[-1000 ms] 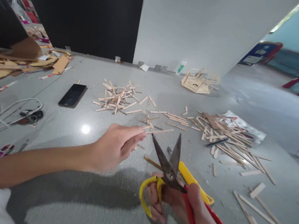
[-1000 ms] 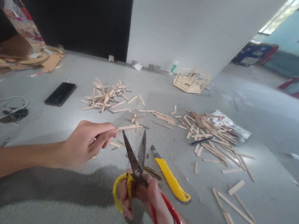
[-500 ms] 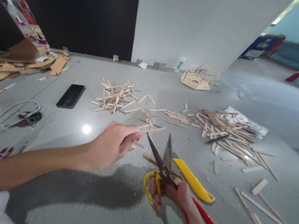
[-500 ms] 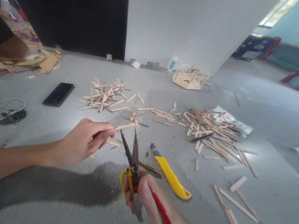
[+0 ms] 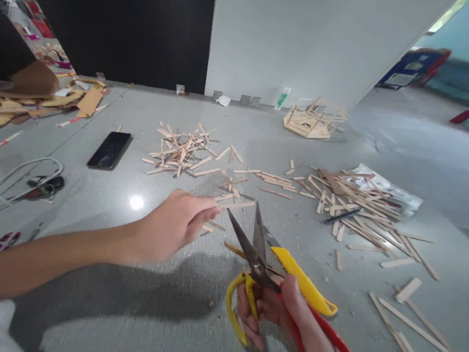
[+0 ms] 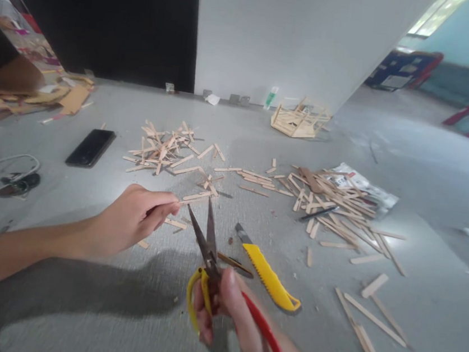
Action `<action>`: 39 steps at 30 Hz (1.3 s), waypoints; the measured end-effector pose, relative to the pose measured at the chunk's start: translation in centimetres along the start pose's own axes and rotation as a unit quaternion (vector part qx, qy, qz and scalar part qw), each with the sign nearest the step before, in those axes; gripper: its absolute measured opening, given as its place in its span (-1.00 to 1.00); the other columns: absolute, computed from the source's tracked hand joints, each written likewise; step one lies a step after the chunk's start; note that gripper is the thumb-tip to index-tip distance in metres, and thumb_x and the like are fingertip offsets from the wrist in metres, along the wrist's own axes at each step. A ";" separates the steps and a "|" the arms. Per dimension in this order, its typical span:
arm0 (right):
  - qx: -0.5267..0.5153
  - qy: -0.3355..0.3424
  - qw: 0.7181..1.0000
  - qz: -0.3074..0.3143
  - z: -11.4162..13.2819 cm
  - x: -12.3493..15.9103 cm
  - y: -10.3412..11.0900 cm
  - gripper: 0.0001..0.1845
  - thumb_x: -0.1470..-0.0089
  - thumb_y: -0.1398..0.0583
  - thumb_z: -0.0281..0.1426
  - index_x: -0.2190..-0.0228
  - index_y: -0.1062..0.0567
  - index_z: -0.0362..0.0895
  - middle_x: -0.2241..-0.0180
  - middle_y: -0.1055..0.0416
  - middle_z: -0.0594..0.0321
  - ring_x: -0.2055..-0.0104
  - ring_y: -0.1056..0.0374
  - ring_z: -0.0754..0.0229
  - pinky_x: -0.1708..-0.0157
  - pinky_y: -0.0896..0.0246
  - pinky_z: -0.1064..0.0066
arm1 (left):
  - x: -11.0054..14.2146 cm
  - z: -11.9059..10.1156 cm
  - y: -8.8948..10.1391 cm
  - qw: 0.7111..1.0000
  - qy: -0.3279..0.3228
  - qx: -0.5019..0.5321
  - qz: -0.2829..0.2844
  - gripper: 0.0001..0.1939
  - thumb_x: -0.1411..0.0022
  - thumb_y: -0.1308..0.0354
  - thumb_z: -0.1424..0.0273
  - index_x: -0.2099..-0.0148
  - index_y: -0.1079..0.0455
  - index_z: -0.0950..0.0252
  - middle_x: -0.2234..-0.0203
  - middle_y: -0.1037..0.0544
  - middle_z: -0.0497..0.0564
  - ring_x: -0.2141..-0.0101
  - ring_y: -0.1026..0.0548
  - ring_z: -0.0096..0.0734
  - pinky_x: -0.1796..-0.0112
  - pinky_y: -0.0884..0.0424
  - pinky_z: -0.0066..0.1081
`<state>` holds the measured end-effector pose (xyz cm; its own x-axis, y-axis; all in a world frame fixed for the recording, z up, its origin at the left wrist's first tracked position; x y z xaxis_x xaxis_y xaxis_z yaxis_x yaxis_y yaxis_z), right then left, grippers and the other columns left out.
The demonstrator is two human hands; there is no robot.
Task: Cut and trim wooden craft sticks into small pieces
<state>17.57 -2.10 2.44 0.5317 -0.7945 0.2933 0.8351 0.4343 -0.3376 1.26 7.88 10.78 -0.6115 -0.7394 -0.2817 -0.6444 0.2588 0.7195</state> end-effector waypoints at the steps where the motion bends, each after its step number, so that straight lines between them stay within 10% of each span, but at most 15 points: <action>1: -0.039 -0.018 0.999 0.031 0.4 -0.1 -0.7 -0.17 -0.12 0.23 0.31 0.40 -0.39 -0.14 0.48 -0.22 0.28 0.49 -0.16 0.26 0.36 -0.16 0.32 | 0.0 0.0 0.0 1.000 0.003 0.005 -0.001 -0.70 -0.39 0.11 0.50 0.43 -0.23 0.29 0.71 -0.11 -0.23 0.66 -0.06 -0.62 0.56 -0.06 -0.52; 16: -0.301 -0.056 0.930 0.202 1.1 -0.8 -3.8 0.00 0.17 0.31 0.50 0.50 -0.35 -0.13 0.61 -0.13 0.37 0.68 -0.05 0.36 0.60 0.04 0.45 | 0.5 1.8 -2.7 0.971 0.105 0.210 -0.043 -0.64 -0.46 0.07 0.22 0.31 -0.32 0.34 0.69 -0.32 -0.17 0.73 -0.20 -0.66 0.64 -0.13 -0.62; 21: -0.069 -0.005 0.996 0.063 -0.1 -1.2 -0.8 -0.14 -0.02 0.17 0.39 0.44 -0.40 -0.14 0.51 -0.22 0.30 0.55 -0.14 0.29 0.43 -0.13 0.34 | 0.3 1.3 -1.5 0.995 0.035 0.083 -0.052 -0.63 -0.48 0.13 0.31 0.36 -0.32 0.33 0.70 -0.24 -0.18 0.68 -0.16 -0.64 0.59 -0.11 -0.57; 25: 0.074 0.040 0.996 -0.031 0.1 -0.9 1.0 -0.30 -0.21 0.14 0.20 0.37 -0.42 -0.13 0.48 -0.28 0.24 0.49 -0.21 0.21 0.43 -0.17 0.31 | 0.2 1.1 -0.8 0.998 0.001 -0.004 -0.055 -0.66 -0.46 0.12 0.38 0.39 -0.28 0.31 0.68 -0.17 -0.21 0.65 -0.07 -0.63 0.55 -0.06 -0.53; 39: 0.119 -0.034 0.986 -0.111 0.0 -0.6 0.8 -0.33 -0.18 0.06 0.22 0.57 -0.25 -0.09 0.69 -0.08 0.45 0.73 0.04 0.43 0.72 0.06 0.52 | 0.0 0.8 -0.4 0.997 -0.023 -0.069 -0.005 -0.70 -0.46 0.10 0.42 0.39 -0.16 0.27 0.64 -0.13 -0.20 0.59 -0.01 -0.57 0.50 -0.03 -0.45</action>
<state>17.87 -1.32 1.97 0.3340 -0.8547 0.3975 0.9370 0.3470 -0.0414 1.16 8.25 9.97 -0.6282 -0.7116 -0.3147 -0.5827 0.1622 0.7963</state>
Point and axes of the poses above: each hand's wrist, its own x-axis away from the middle knuckle, its own y-axis out of the back of the hand, z = x × y, the point moved 6 cm from there along -x, towards the middle knuckle
